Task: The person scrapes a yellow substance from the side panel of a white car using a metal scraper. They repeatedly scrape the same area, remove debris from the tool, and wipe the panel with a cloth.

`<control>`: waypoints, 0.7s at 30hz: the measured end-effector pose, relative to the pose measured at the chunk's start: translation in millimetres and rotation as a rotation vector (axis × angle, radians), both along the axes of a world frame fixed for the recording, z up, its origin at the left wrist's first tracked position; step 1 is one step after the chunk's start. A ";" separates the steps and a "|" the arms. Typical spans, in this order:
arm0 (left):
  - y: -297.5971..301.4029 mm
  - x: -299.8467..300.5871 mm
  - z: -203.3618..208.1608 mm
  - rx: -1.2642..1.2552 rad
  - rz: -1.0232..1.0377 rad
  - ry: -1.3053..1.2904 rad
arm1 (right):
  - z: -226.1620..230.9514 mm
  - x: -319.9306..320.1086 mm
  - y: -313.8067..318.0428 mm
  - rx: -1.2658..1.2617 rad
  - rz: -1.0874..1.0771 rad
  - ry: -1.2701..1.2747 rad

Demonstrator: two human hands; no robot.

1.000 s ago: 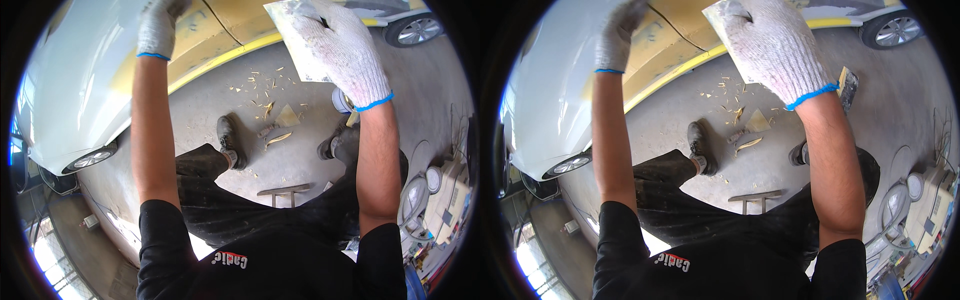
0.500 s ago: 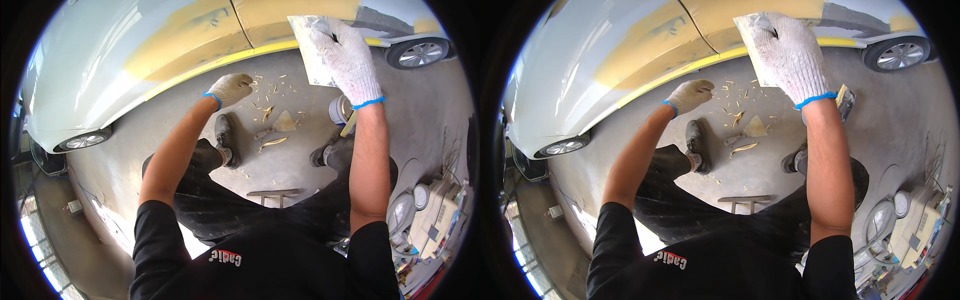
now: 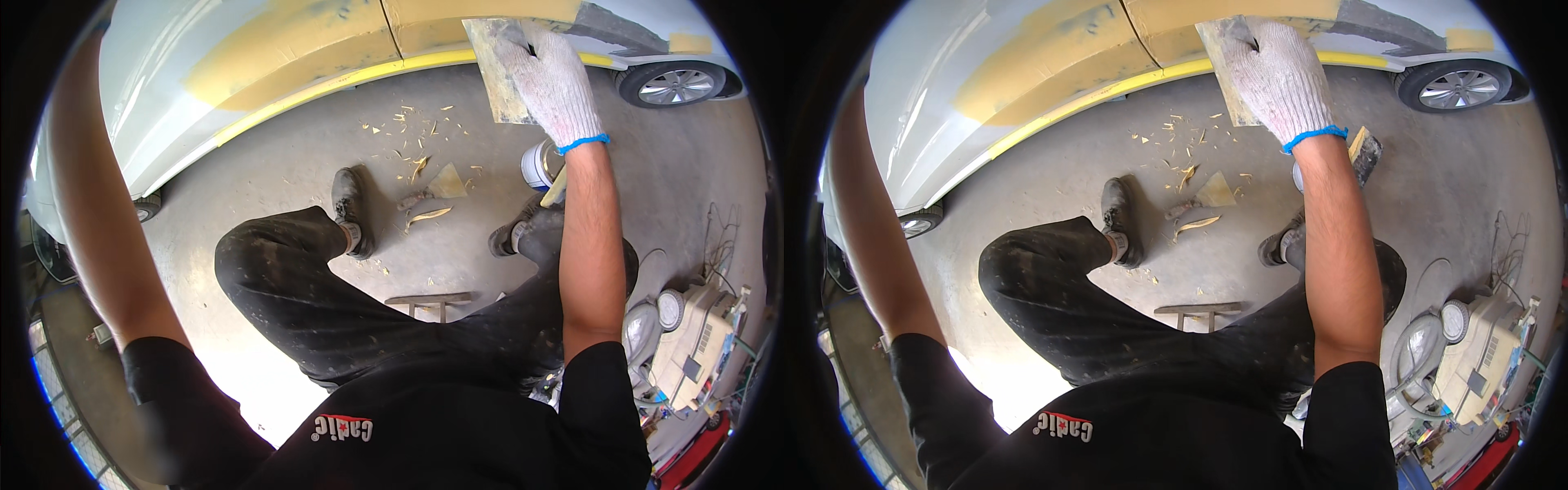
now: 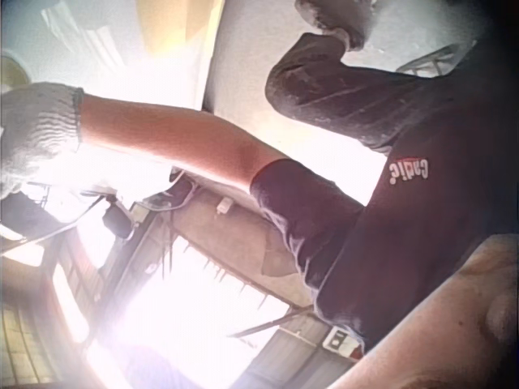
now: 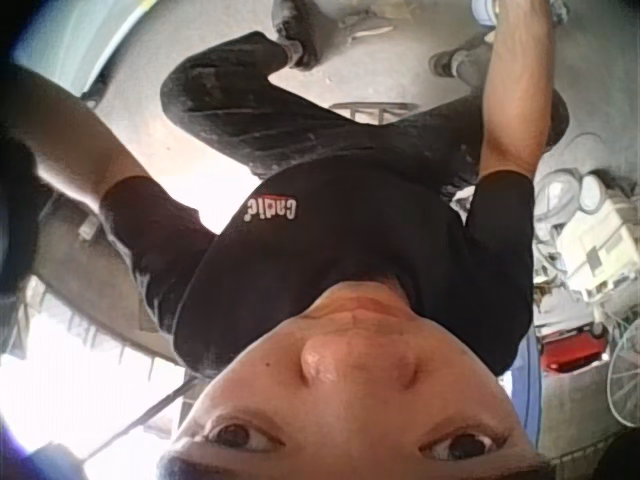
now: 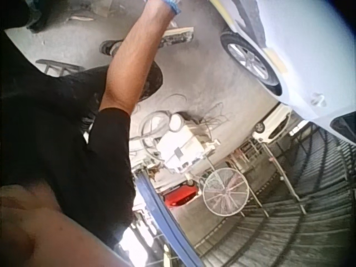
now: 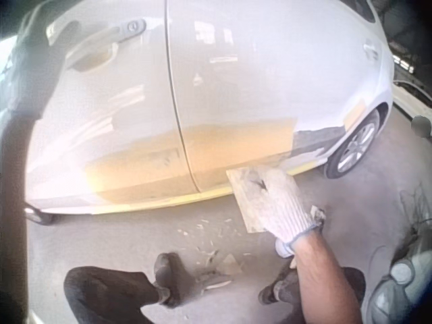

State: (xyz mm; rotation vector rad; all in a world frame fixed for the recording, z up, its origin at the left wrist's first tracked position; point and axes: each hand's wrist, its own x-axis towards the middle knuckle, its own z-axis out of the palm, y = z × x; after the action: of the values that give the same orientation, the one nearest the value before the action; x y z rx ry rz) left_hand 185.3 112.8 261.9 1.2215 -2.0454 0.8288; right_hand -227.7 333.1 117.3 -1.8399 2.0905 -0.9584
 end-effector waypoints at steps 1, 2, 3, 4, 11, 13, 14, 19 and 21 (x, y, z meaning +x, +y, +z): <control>-10.9 6.5 -8.7 0.068 0.036 -0.003 | -1.1 -0.8 -0.5 -0.013 0.003 0.003; -16.4 6.3 -18.9 0.135 0.069 -0.008 | -3.0 -1.8 -2.0 -0.028 0.007 0.004; -21.9 6.7 -26.6 0.178 0.085 -0.010 | -4.8 -2.4 -3.1 -0.042 0.011 0.004; -27.0 7.1 -35.0 0.207 0.091 -0.008 | -6.1 -2.6 -3.8 -0.058 0.016 0.036; -36.5 -12.1 -65.7 0.302 0.087 0.023 | -11.4 2.0 -12.8 -0.015 0.033 0.003; -38.4 -17.2 -69.6 0.314 0.076 0.033 | -13.3 5.4 -11.3 0.015 0.023 -0.023; -42.0 -22.7 -68.2 0.308 0.064 0.045 | -13.9 2.5 -13.8 0.019 0.007 -0.030; -51.1 -29.5 -72.1 0.329 0.038 0.069 | -19.0 9.6 -23.4 0.067 -0.010 -0.234; -50.2 -27.3 -72.0 0.333 0.035 0.080 | -8.4 18.9 -24.0 0.110 -0.041 -0.150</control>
State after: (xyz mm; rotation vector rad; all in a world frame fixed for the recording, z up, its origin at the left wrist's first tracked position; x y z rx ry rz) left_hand 158.0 62.6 189.9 1.4459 -2.1584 0.4561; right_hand -208.7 309.1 108.9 -1.6254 2.0547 -0.9397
